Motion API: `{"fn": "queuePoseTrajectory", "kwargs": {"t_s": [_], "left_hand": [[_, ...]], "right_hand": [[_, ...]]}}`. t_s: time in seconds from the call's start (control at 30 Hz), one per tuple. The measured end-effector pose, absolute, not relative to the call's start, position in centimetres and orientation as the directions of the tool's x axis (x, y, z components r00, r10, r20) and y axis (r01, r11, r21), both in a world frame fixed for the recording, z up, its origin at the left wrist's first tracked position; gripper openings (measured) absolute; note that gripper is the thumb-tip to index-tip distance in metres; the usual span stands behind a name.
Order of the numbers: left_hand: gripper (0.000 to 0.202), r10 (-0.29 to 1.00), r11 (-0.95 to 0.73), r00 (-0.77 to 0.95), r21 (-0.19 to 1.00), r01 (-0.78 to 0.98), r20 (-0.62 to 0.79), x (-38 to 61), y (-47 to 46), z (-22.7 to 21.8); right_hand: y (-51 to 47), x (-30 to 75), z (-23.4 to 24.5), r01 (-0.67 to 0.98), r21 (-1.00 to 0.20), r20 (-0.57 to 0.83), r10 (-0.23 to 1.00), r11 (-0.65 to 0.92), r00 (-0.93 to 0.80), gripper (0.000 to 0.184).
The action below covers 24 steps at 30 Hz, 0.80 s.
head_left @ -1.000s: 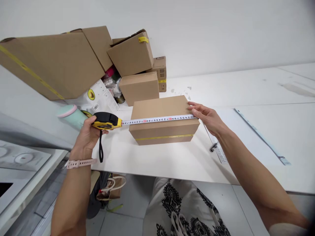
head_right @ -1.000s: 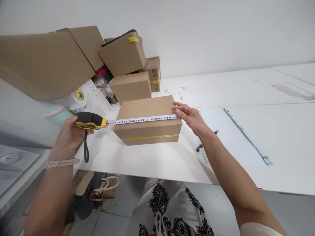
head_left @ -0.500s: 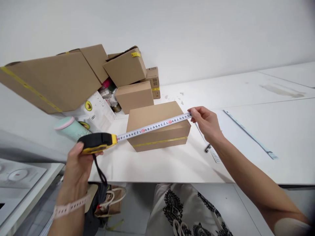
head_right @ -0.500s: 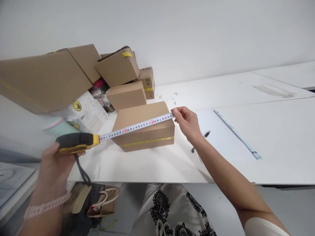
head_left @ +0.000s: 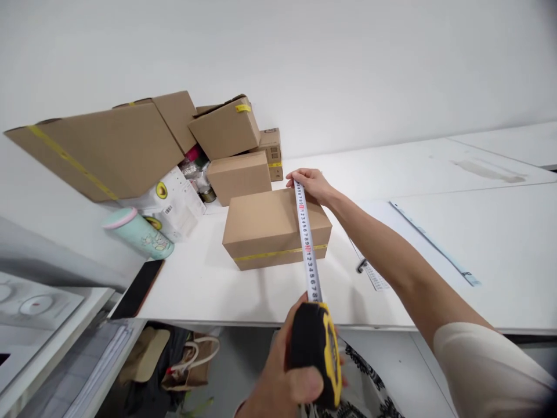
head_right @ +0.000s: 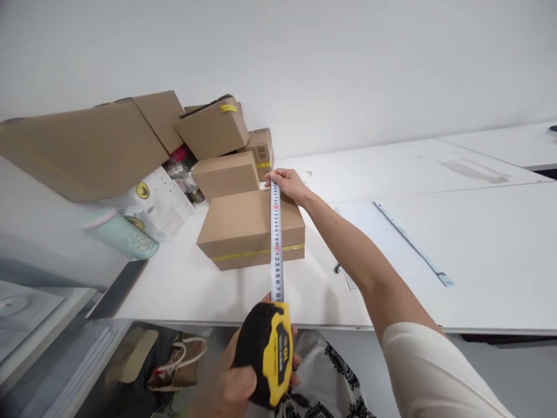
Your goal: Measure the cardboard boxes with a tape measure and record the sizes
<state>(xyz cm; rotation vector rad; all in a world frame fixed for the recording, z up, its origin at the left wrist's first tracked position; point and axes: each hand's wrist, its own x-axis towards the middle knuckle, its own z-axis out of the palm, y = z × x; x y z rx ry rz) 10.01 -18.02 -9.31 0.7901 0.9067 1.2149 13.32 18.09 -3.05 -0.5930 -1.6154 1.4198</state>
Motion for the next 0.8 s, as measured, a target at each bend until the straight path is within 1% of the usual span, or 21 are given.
{"fn": "queuePoseTrajectory", "kwargs": {"t_s": [0.1, 0.13, 0.17, 0.23, 0.3, 0.43, 0.53, 0.67, 0.8], "left_hand": [[0.073, 0.985, 0.158, 0.042, 0.795, -0.585, -0.165, 11.4, -16.0, -7.0], [0.065, 0.984, 0.152, 0.020, 0.776, -0.612, -0.178, 11.7, -15.7, -6.6], [0.062, 0.982, 0.151, 0.008, 0.760, -0.633, -0.189, 11.9, -15.5, -6.4], [0.065, 0.977, 0.160, 0.001, 0.721, -0.674, -0.215, 12.3, -15.7, -6.8], [0.074, 0.973, 0.162, -0.004, 0.694, -0.702, -0.231, 13.0, -16.2, -7.3], [0.096, 0.964, 0.186, 0.004, 0.666, -0.722, -0.264, 14.5, -17.1, -6.9], [0.103, 0.951, 0.208, 0.002, 0.637, -0.742, -0.309, 15.2, -17.1, -5.9], [0.104, 0.947, 0.186, -0.032, 0.624, -0.759, -0.321, 15.7, -16.9, -5.5], [0.108, 0.939, 0.215, -0.015, 0.618, -0.756, -0.344, 16.0, -16.6, -5.5]], "right_hand": [[19.2, 12.2, -3.2, -0.163, -0.974, 0.211, 0.886, 0.156, -0.412, 0.018], [19.4, 12.0, -3.2, -0.122, -0.982, 0.180, 0.899, 0.143, -0.399, 0.018], [19.6, 11.8, -3.3, -0.066, -0.989, 0.149, 0.905, 0.134, -0.399, 0.018], [19.9, 11.7, -3.4, 0.053, -0.991, 0.091, 0.904, 0.124, -0.418, 0.017], [19.8, 11.7, -3.5, 0.142, -0.983, 0.044, 0.892, 0.120, -0.450, 0.015], [19.3, 12.0, -3.4, 0.224, -0.964, 0.012, 0.863, 0.145, -0.506, 0.013], [19.1, 12.5, -3.4, 0.278, -0.946, -0.009, 0.848, 0.164, -0.530, 0.021], [19.3, 13.1, -4.0, 0.266, -0.959, -0.065, 0.839, 0.097, -0.540, 0.036], [19.8, 13.0, -4.6, 0.201, -0.976, -0.041, 0.837, 0.083, -0.545, 0.037]]}}
